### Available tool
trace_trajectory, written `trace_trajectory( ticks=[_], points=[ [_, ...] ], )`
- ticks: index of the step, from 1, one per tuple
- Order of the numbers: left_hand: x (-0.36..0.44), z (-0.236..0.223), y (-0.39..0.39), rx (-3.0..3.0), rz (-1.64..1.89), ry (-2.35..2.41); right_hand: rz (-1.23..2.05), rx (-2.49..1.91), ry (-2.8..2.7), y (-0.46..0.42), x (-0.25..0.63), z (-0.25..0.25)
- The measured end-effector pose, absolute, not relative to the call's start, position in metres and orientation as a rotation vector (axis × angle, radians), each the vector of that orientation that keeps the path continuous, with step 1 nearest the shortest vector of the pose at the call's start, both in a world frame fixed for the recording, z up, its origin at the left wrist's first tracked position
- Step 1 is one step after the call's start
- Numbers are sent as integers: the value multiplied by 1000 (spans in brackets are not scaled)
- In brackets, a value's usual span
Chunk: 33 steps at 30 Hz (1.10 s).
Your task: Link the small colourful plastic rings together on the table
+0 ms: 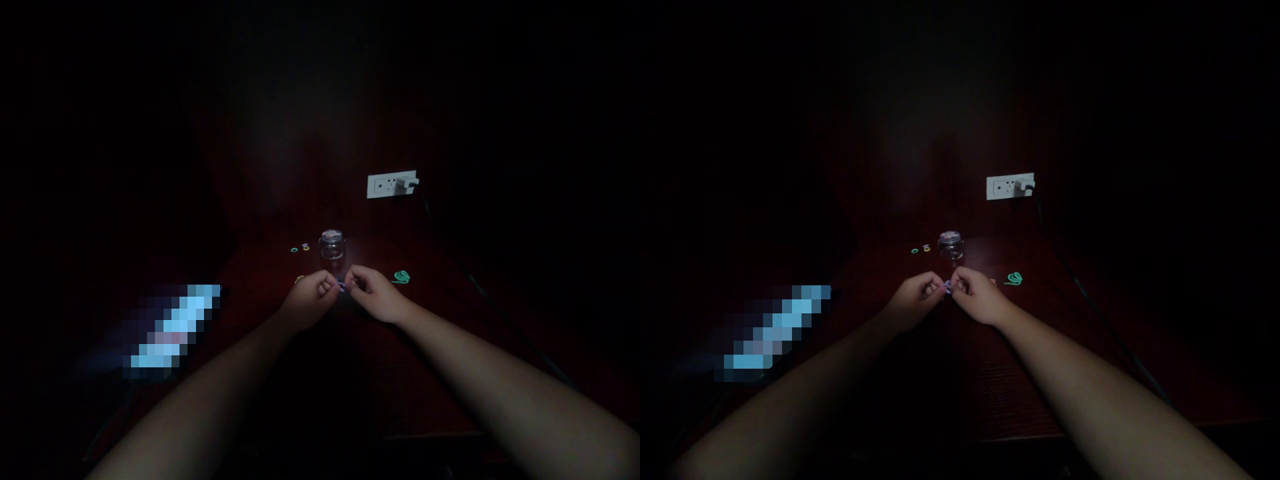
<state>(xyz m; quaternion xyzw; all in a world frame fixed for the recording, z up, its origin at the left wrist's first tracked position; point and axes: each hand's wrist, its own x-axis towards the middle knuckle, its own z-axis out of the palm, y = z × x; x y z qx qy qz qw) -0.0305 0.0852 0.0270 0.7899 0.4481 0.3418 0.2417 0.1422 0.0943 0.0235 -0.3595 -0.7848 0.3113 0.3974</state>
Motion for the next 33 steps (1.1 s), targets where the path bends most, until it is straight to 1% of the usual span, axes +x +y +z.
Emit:
trace_trajectory(
  ticks=[8,21,33],
  points=[
    [-30,26,84,2117,914,1229,696,-960,-1972,95,144,24],
    [-28,28,84,2095,927,1220,844,-909,-2015,95,144,21],
    [-27,28,83,2069,933,1191,855,-912,-2010,94,143,20]
  ],
)
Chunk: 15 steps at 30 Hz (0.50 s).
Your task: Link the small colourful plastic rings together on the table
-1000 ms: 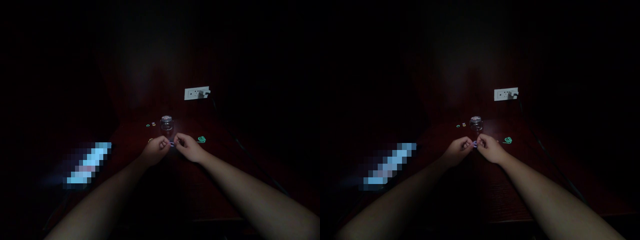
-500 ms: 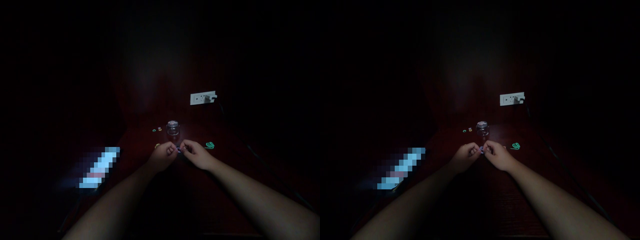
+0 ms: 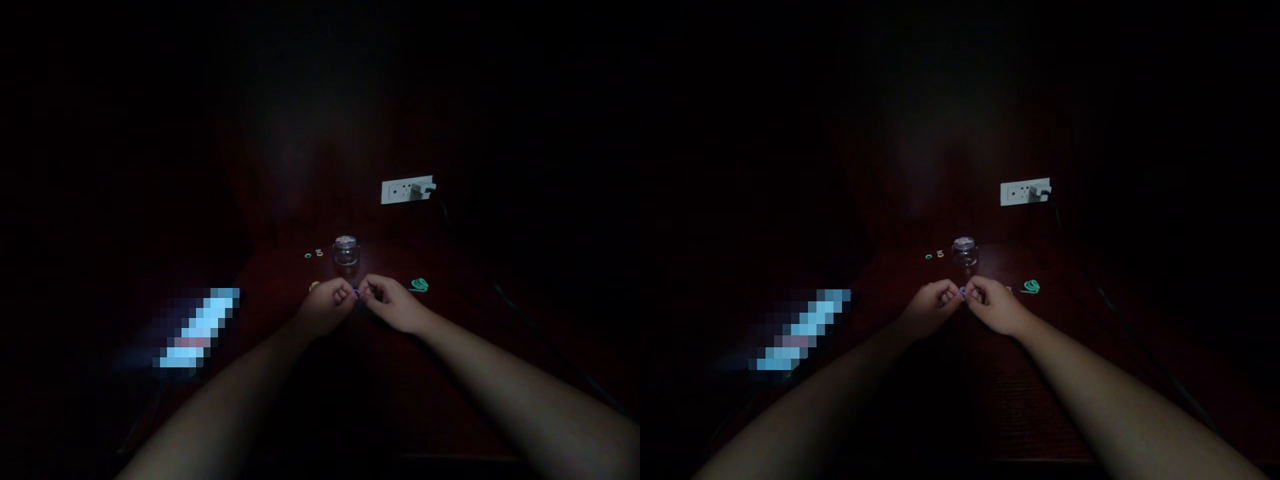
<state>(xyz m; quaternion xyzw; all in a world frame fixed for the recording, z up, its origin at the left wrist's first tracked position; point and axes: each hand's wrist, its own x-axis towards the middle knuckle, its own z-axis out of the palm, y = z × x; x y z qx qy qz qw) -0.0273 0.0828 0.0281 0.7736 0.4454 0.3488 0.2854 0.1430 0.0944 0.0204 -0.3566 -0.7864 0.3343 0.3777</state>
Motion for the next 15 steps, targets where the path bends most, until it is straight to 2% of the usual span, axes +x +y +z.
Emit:
trace_trajectory(
  ticks=[15],
  points=[
    [-28,30,81,2079,923,1210,827,-918,-1979,95,142,23]
  ],
)
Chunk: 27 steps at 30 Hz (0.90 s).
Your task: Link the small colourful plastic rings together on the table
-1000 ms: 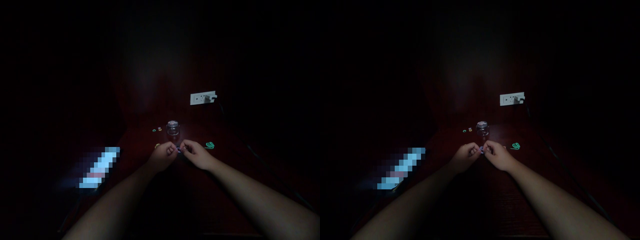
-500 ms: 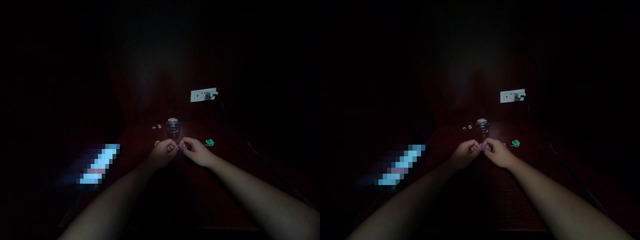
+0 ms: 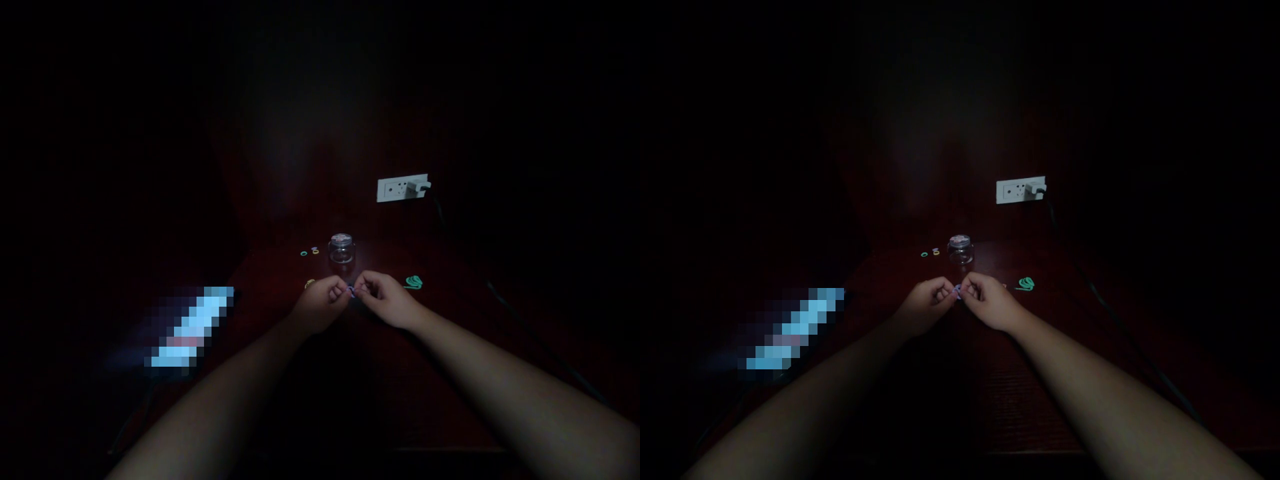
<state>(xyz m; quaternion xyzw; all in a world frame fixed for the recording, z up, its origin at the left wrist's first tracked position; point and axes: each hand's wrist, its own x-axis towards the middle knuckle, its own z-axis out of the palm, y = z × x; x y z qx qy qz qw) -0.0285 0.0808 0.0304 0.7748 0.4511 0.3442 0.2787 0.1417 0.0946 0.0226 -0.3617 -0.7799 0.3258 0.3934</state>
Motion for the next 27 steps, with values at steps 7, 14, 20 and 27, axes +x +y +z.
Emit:
trace_trajectory(
  ticks=[7,14,20,27],
  points=[
    [-28,30,81,2063,916,1210,833,-927,-2018,95,143,21],
    [-28,31,81,2053,915,1209,832,-933,-1986,95,142,22],
    [-28,29,82,2055,920,1210,792,-955,-1982,95,142,23],
    [-28,28,82,2040,920,1189,762,-945,-1970,96,143,23]
  ],
)
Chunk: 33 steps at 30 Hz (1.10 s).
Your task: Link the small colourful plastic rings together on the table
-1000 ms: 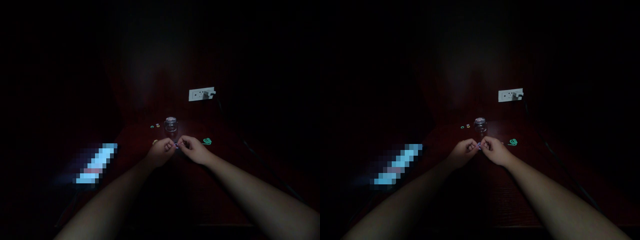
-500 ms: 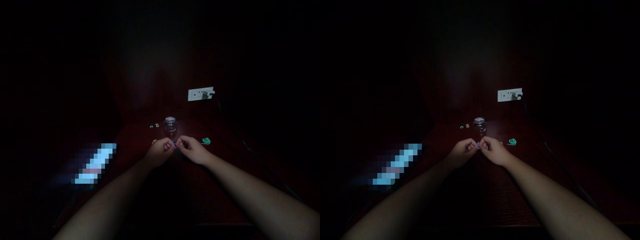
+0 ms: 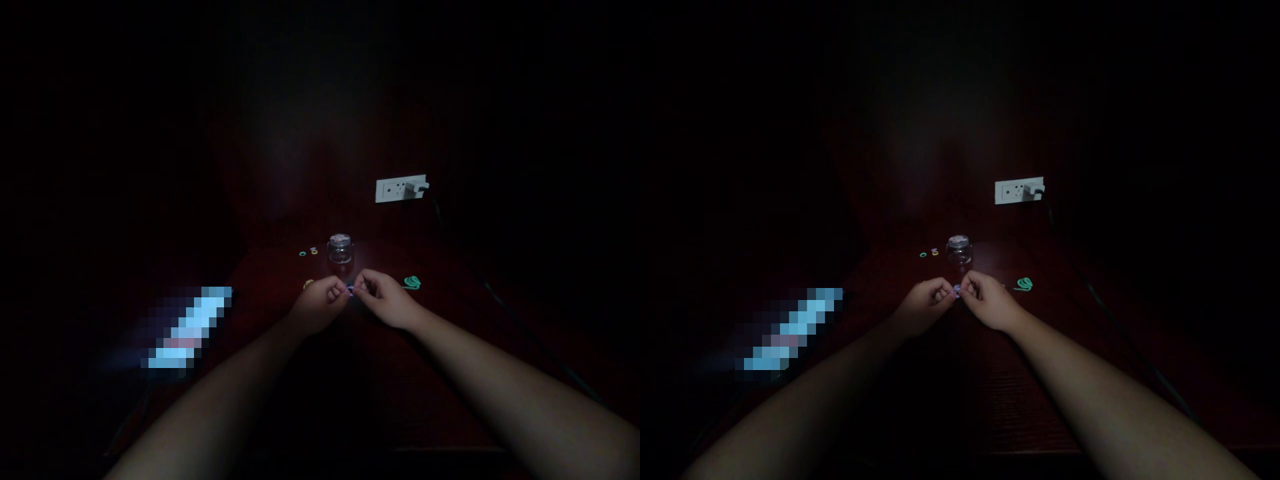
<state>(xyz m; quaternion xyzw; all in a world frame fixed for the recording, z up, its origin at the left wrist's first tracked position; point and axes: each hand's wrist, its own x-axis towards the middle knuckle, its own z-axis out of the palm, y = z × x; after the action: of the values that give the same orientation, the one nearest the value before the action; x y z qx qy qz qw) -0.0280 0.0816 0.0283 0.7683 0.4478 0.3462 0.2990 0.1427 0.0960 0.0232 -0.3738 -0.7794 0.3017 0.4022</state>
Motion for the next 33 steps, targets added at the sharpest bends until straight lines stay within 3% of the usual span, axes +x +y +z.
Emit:
trace_trajectory(
  ticks=[33],
  points=[
    [-31,28,84,2130,925,1243,878,-905,-1970,93,141,24]
  ],
)
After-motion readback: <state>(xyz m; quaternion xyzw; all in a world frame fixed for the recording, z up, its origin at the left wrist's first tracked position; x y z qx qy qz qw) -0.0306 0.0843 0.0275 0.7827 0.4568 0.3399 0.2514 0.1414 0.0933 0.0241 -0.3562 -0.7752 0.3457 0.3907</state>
